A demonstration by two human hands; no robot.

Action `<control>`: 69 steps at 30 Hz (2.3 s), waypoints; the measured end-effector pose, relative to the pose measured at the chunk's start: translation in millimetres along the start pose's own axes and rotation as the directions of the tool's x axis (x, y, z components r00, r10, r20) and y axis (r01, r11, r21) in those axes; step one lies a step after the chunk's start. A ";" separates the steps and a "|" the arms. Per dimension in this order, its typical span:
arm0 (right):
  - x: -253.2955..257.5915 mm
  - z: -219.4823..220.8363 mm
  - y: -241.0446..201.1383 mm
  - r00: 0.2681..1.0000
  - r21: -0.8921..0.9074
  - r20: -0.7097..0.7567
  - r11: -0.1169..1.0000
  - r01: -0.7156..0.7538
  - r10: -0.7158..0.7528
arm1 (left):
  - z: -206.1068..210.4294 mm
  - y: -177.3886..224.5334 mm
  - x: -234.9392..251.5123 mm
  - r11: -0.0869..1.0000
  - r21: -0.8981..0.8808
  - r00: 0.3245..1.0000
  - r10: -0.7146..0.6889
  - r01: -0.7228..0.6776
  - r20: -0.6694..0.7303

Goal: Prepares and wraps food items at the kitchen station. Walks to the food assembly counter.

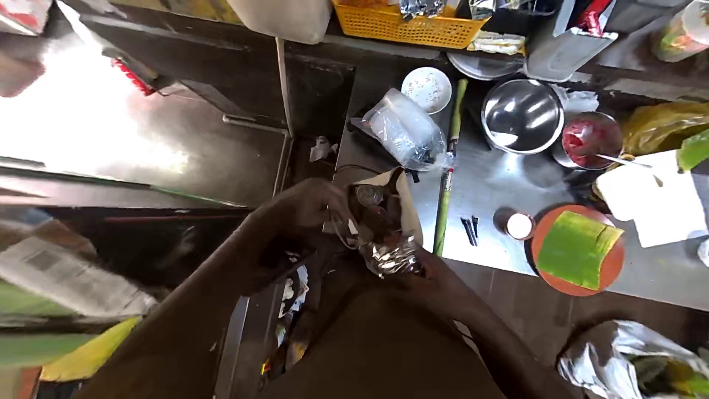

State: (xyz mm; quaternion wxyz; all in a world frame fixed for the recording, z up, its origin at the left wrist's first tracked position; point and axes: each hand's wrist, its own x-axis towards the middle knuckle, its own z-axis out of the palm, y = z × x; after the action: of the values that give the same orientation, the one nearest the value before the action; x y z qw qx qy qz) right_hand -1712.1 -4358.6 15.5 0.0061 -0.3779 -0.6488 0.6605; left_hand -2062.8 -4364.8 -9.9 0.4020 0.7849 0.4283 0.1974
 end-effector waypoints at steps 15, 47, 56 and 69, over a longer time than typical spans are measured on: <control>108.4 7.5 -45.4 0.942 -0.496 -0.063 0.809 -0.317 0.330 | 4.5 -39.2 16.2 0.964 -0.187 0.909 0.096 -0.186 -0.406; 91.5 52.1 34.3 0.574 -0.499 -0.775 0.813 -0.300 -0.264 | -1.0 -94.2 119.5 0.955 -0.010 0.943 0.295 -0.297 0.155; 34.3 81.0 41.6 0.485 -0.352 -0.832 0.932 -0.087 -0.269 | -1.3 -94.7 162.3 0.837 -0.051 0.735 0.505 -0.544 0.453; 37.5 125.0 64.1 0.501 -0.501 -0.798 0.832 -0.239 -0.336 | -2.4 -87.4 151.3 0.862 -0.021 0.786 0.472 -0.507 0.399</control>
State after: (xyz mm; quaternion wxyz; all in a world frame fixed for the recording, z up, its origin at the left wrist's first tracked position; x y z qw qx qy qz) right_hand -1771.4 -4456.6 -74.1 0.2389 -0.6206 -0.7286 0.1639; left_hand -2025.3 -4210.9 -83.6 0.3794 0.9089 0.1295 0.1151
